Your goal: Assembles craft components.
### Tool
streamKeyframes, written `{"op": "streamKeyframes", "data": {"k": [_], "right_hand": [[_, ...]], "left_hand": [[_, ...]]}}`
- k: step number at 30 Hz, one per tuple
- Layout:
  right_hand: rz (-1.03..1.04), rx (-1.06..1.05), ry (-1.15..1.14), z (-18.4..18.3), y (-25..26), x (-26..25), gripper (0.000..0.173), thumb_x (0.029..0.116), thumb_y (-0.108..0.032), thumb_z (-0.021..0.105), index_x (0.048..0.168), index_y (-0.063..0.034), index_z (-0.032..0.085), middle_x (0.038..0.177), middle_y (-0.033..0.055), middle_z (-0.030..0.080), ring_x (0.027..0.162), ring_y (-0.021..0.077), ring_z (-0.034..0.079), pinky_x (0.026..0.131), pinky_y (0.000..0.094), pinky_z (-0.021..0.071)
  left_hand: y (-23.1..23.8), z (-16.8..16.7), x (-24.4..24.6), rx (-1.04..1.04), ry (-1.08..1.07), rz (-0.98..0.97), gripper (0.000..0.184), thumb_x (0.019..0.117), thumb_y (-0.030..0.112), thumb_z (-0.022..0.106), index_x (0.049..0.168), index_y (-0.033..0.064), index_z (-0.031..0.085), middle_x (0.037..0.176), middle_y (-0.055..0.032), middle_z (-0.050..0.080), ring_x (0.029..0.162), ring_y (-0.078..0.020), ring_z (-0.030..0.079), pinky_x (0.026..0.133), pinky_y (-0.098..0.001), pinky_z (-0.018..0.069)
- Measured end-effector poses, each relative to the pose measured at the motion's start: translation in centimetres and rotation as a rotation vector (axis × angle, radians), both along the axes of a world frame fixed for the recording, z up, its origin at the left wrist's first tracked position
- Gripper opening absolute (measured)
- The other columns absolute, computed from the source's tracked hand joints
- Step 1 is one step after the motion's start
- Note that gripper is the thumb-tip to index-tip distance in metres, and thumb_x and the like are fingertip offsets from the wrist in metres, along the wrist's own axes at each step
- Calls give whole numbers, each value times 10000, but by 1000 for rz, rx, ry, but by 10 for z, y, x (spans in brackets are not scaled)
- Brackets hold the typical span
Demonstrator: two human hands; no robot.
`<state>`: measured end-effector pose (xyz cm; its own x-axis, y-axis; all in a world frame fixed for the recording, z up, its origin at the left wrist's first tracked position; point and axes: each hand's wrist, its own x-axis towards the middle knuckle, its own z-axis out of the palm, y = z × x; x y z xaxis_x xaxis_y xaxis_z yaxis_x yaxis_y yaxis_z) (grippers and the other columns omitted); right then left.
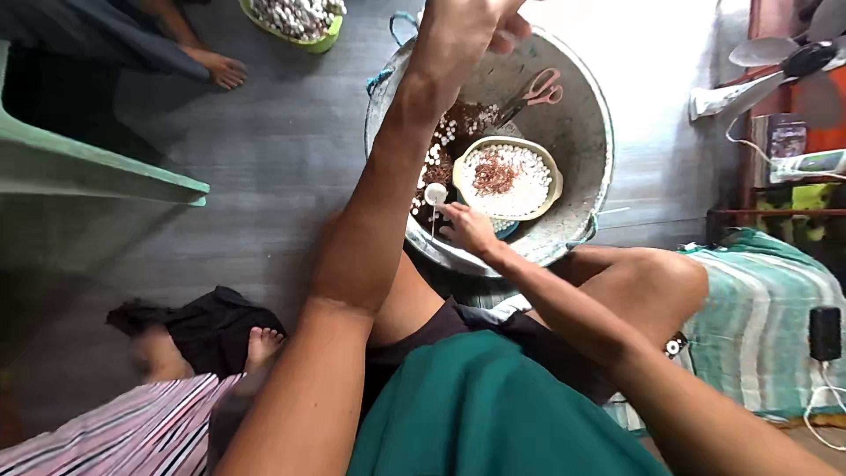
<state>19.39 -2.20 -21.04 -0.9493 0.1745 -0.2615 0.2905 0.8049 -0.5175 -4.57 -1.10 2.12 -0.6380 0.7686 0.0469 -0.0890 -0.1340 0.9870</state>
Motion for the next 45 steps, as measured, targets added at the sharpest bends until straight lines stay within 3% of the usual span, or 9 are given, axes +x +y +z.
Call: {"op": "streamKeyframes", "data": {"k": [3, 13, 16, 18, 20, 24, 34, 40, 45], "right_hand": [[-50, -24, -47, -6, -13, -15, 493, 924, -231, 738, 1403, -262, 625, 1265, 80, 689, 1070, 311, 697, 840, 567, 593], [-127, -25, -186, 25, -10, -17, 451, 979, -99, 518, 1398, -228, 619, 1295, 104, 677, 1118, 325, 683, 877, 564, 571], [-448, -269, 200, 66, 14, -6, 284, 990, -217, 584, 1208, -119, 738, 1065, 69, 736, 898, 196, 710, 805, 422, 604], [-665, -604, 451, 116, 39, -7, 304, 1005, -228, 650, 1234, -30, 683, 1009, 86, 728, 803, 160, 687, 733, 369, 599], [-759, -836, 638, 162, 67, -16, 345, 1032, -236, 607, 1325, -55, 619, 1084, 48, 699, 855, 123, 669, 751, 332, 591], [-793, -1029, 852, 213, 95, -45, 322, 1052, -223, 573, 1306, -42, 655, 1150, 77, 712, 961, 163, 687, 795, 329, 589], [-724, -976, 972, 225, 86, -75, 215, 1021, -114, 633, 1163, 30, 708, 1044, 118, 742, 955, 189, 719, 890, 363, 608], [-726, -739, 870, 228, 98, -79, 178, 1032, -161, 622, 1082, -26, 726, 915, 30, 721, 808, 88, 667, 748, 269, 569], [-717, -751, 770, 222, 96, -77, 175, 1029, -157, 625, 1067, -21, 728, 900, 35, 721, 802, 108, 682, 766, 300, 592]], "left_hand": [[-8, 2, 16, 57, -20, -30, 142, 1011, 29, 606, 1127, 3, 528, 1000, -133, 757, 774, -226, 745, 663, -341, 625], [-2, 0, 32, 228, 34, -117, 209, 1003, -45, 579, 1210, -34, 555, 991, -178, 754, 742, -254, 747, 657, -359, 634], [0, -3, 30, 236, 83, -112, 203, 998, -44, 584, 1201, -48, 580, 991, -171, 756, 742, -243, 744, 650, -351, 630], [-1, -5, 32, 209, 104, -121, 213, 1001, -34, 584, 1213, -44, 607, 989, -147, 762, 738, -218, 741, 642, -330, 624], [2, -6, 39, 190, 112, -136, 229, 1004, -31, 579, 1227, -43, 626, 982, -142, 765, 740, -213, 740, 639, -325, 620], [7, -8, 54, 184, 123, -152, 232, 1007, -29, 575, 1231, -46, 631, 972, -125, 754, 761, -198, 730, 656, -330, 622], [-3, 2, 55, 92, 195, -97, 209, 1027, -8, 482, 1189, -12, 614, 933, -87, 735, 775, -162, 715, 663, -329, 613], [-5, 0, 51, 75, 296, -13, 174, 1006, 130, 625, 1140, 37, 685, 1087, -73, 711, 915, -156, 702, 728, -326, 610], [-4, -4, 51, 47, 245, 7, 165, 968, 95, 683, 1100, -4, 691, 1019, -87, 723, 833, -144, 707, 726, -315, 612]]}}
